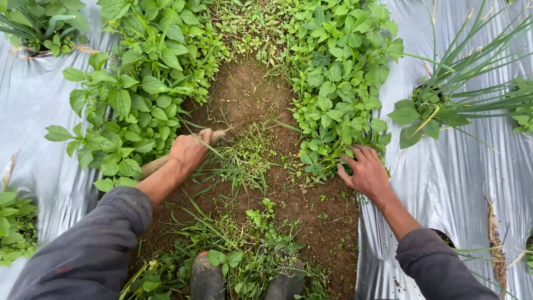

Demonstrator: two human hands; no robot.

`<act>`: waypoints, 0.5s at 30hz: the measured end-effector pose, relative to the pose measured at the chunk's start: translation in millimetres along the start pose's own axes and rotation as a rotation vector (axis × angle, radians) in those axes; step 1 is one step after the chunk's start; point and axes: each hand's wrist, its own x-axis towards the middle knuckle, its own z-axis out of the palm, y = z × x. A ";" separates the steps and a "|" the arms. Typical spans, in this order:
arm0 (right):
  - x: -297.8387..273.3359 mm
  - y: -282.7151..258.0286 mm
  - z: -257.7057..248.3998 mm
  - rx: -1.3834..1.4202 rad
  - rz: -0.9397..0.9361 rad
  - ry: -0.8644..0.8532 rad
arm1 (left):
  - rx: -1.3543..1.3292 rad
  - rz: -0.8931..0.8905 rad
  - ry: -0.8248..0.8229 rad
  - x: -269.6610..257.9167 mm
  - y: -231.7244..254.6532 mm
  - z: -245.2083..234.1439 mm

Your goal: The person uses a small hand hoe to loosen soil and remove weeds from a garden bed covered with plastic mulch. They also pull weeds by hand from around the base of the plants and gather the removed vegetation.

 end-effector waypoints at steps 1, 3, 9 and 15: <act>3.2 0.1 -2.1 -0.005 0.002 0.005 | -0.091 -0.126 -0.001 11.7 -8.0 -3.3; -9.5 -9.8 -10.0 0.000 0.011 -0.020 | -0.196 -0.231 -0.023 29.2 2.1 12.1; 4.9 6.7 -4.8 0.017 -0.006 0.000 | -0.259 -0.369 -0.130 80.7 29.6 14.1; 7.0 -7.1 -15.0 0.137 0.051 -0.005 | -0.054 0.033 -0.234 -45.1 51.4 9.9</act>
